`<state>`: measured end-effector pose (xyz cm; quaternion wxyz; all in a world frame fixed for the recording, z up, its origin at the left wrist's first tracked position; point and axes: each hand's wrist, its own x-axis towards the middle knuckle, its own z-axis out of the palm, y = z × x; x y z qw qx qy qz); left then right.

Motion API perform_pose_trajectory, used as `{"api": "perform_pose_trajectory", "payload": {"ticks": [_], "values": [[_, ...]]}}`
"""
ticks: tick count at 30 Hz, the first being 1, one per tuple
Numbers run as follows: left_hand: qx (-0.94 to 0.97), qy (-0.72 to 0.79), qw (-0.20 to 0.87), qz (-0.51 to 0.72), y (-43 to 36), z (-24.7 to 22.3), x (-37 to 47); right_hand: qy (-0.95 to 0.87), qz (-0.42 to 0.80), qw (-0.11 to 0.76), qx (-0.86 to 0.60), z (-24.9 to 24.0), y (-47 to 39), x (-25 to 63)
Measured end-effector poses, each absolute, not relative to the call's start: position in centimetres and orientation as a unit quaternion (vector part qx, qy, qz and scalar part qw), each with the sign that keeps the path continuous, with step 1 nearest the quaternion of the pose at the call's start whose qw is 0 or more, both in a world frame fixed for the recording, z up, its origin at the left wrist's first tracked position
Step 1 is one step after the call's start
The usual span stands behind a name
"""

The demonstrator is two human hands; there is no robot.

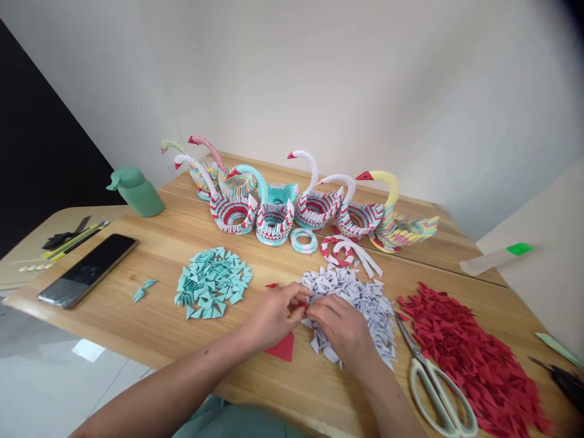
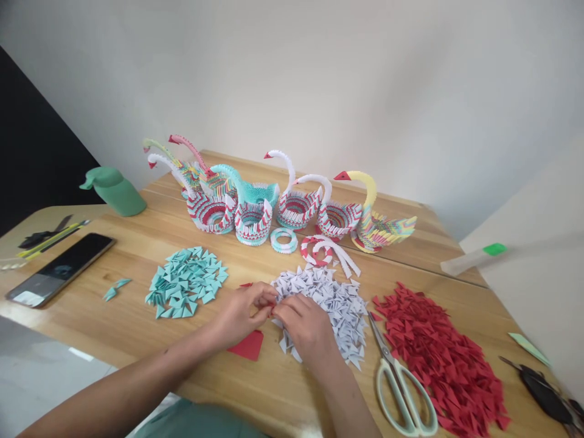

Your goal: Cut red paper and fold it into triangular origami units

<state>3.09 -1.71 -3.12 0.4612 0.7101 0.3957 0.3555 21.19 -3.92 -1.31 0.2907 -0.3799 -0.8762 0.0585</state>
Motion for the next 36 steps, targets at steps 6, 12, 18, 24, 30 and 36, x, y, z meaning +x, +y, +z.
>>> {"api": "perform_pose_trajectory", "payload": {"ticks": [6, 12, 18, 24, 30, 36], "values": [[0.702, 0.389, 0.479, 0.355, -1.8, -2.6, 3.1, -0.834, 0.138, 0.333, -0.417, -1.6, -4.1, 20.9], [0.687, 0.381, 0.493, 0.372, -1.9, -1.8, 3.1, -0.734, 0.244, 0.349, -0.528, -2.2, -4.4, 20.3], [0.688, 0.390, 0.467, 0.396, -2.1, -1.9, 3.1, -0.663, 0.346, 0.377, -0.547, -2.5, -4.4, 20.2], [0.703, 0.384, 0.446, 0.400, -2.3, -2.1, 3.2, -0.621, 0.385, 0.403, -0.551, -2.6, -4.3, 20.0], [0.744, 0.393, 0.382, 0.383, -2.4, -2.3, 3.2, -0.620, 0.355, 0.424, -0.556, -2.2, -4.5, 19.6], [0.789, 0.371, 0.306, 0.382, -2.7, -2.8, 3.4, -0.609, 0.342, 0.454, -0.554, -2.0, -4.5, 19.3]]}}
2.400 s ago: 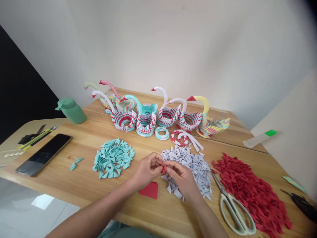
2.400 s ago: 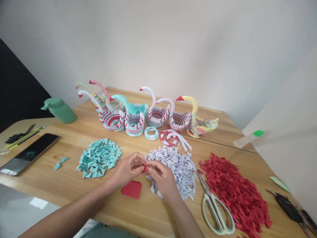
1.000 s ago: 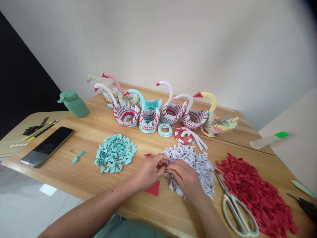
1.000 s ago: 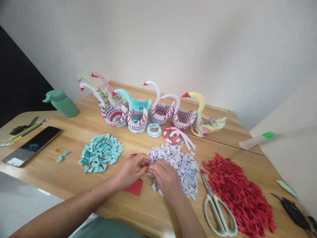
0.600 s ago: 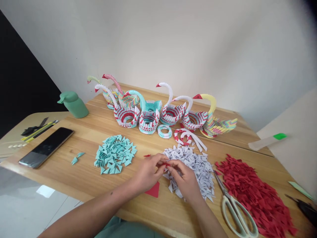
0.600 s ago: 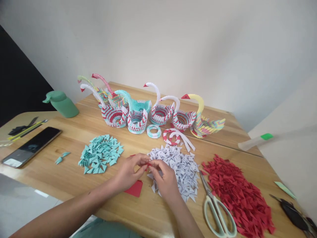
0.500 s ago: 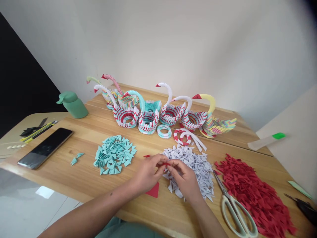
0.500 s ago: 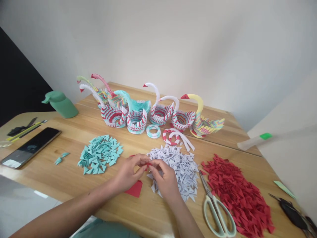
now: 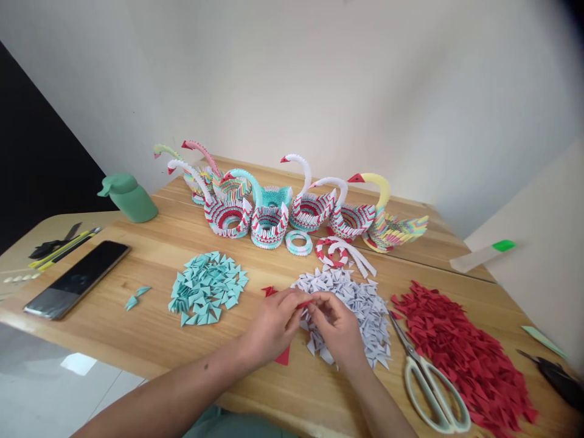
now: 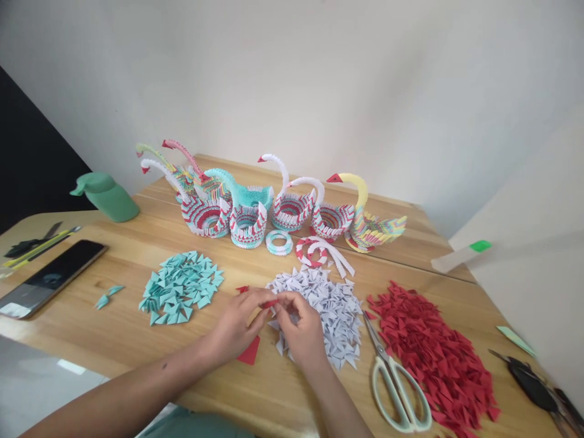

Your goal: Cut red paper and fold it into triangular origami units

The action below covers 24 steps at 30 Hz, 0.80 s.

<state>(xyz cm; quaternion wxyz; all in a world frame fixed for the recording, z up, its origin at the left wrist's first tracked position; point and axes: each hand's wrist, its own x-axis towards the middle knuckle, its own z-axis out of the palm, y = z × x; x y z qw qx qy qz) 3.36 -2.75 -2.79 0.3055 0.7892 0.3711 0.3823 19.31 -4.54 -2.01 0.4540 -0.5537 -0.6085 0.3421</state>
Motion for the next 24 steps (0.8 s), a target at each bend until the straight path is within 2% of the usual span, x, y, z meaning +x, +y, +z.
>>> {"api": "perform_pose_trajectory", "payload": {"ticks": [6, 11, 14, 17, 24], "values": [[0.807, 0.351, 0.282, 0.383, -3.0, -2.8, 3.6, -0.571, 0.375, 0.481, -0.549, -2.1, -4.5, 19.3], [0.683, 0.404, 0.430, 0.432, -2.7, -2.4, 3.5, -0.497, 0.423, 0.505, -0.565, -2.7, -4.4, 19.7], [0.656, 0.425, 0.478, 0.402, -2.3, -2.4, 3.6, -0.474, 0.431, 0.520, -0.564, -2.9, -4.3, 19.8], [0.690, 0.409, 0.472, 0.366, -2.1, -2.5, 3.6, -0.485, 0.419, 0.524, -0.561, -2.9, -4.3, 19.5], [0.726, 0.396, 0.419, 0.375, -2.2, -2.3, 3.3, -0.564, 0.354, 0.499, -0.555, -3.1, -4.9, 18.8]]}}
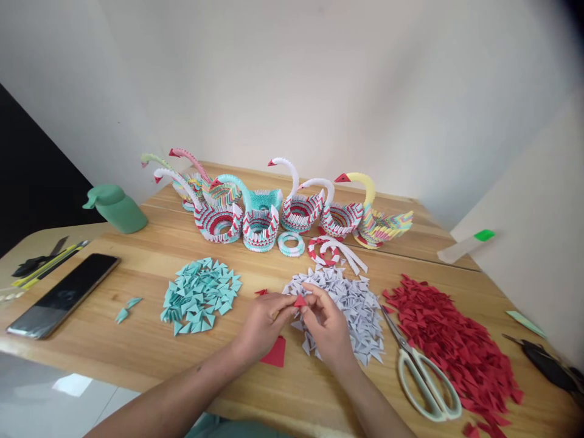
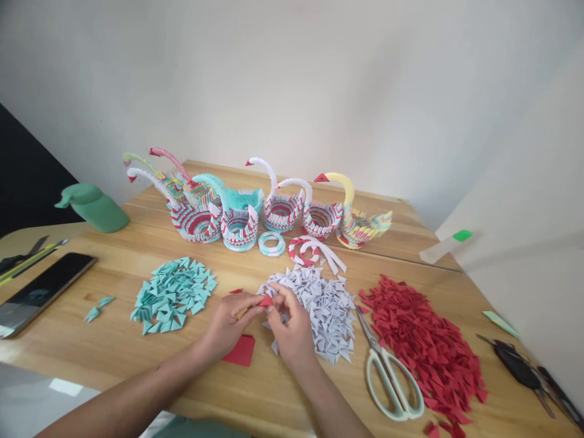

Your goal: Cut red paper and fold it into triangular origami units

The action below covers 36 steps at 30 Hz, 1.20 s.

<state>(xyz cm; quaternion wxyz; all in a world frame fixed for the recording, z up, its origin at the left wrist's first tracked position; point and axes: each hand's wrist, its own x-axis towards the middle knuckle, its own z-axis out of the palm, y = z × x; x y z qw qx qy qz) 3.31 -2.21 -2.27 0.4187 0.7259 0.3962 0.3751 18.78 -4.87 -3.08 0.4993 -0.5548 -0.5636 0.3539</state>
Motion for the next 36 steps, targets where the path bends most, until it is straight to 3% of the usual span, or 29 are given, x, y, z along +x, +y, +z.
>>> {"api": "perform_pose_trajectory", "payload": {"ticks": [5, 9, 15, 22, 30, 36], "values": [[0.724, 0.390, 0.418, 0.386, -2.2, -2.0, 3.3, -0.621, 0.307, 0.456, -0.559, -2.9, -5.2, 18.8], [0.662, 0.402, 0.486, 0.406, -2.0, -2.1, 3.3, -0.619, 0.307, 0.453, -0.564, -3.2, -5.3, 18.6], [0.567, 0.405, 0.585, 0.414, -1.4, -2.1, 3.3, -0.595, 0.406, 0.451, -0.527, -2.3, -5.0, 19.0], [0.565, 0.388, 0.607, 0.401, -1.5, -1.5, 3.3, -0.497, 0.507, 0.462, -0.532, -1.7, -4.5, 19.6], [0.612, 0.421, 0.542, 0.394, -1.8, -1.3, 3.2, -0.552, 0.443, 0.450, -0.545, -2.9, -4.6, 19.4], [0.610, 0.399, 0.552, 0.405, -1.8, -1.6, 3.1, -0.564, 0.426, 0.448, -0.548, -2.4, -4.6, 19.7]]}}
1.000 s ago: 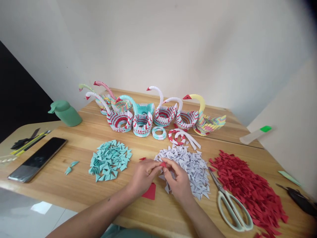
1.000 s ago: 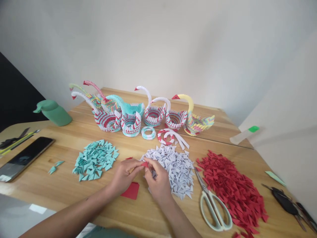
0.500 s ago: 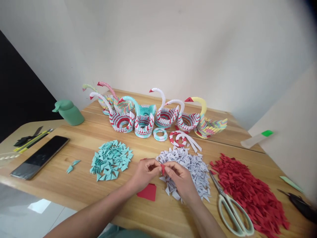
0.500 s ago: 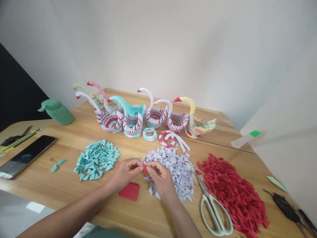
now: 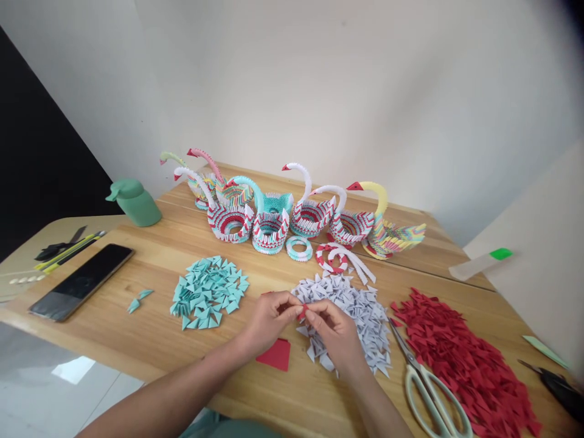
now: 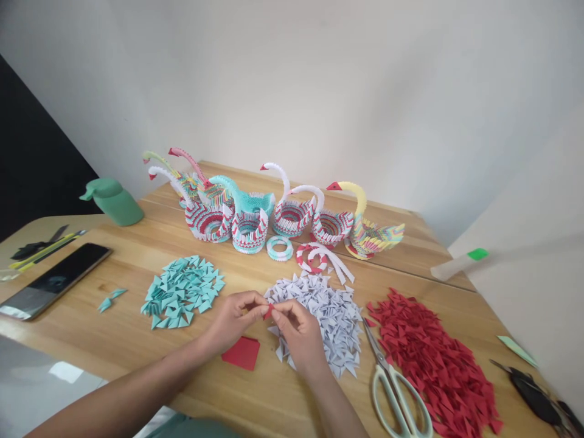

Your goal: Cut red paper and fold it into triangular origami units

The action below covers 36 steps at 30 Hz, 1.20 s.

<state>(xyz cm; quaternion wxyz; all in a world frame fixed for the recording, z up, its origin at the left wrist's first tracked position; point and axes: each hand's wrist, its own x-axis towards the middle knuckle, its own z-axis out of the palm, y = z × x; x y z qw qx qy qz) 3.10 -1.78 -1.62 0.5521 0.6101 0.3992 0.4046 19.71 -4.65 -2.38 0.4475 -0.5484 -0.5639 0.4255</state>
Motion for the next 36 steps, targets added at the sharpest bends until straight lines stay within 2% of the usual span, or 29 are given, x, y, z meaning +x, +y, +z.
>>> {"api": "perform_pose_trajectory", "payload": {"ticks": [11, 19, 25, 32, 36], "values": [[0.627, 0.405, 0.528, 0.406, -2.0, -1.0, 3.0, -0.566, 0.437, 0.437, -0.546, -2.1, -4.7, 19.4], [0.544, 0.360, 0.635, 0.413, -1.5, -1.6, 3.3, -0.554, 0.441, 0.449, -0.545, -2.1, -4.6, 19.5], [0.584, 0.397, 0.575, 0.414, -1.7, -1.2, 3.1, -0.567, 0.421, 0.429, -0.563, -2.5, -4.7, 19.5], [0.466, 0.322, 0.717, 0.406, -1.4, -2.1, 3.2, -0.548, 0.428, 0.463, -0.550, -1.6, -4.7, 19.6], [0.448, 0.326, 0.747, 0.368, -1.1, -2.6, 3.2, -0.550, 0.445, 0.458, -0.538, -1.4, -4.7, 19.5]]}}
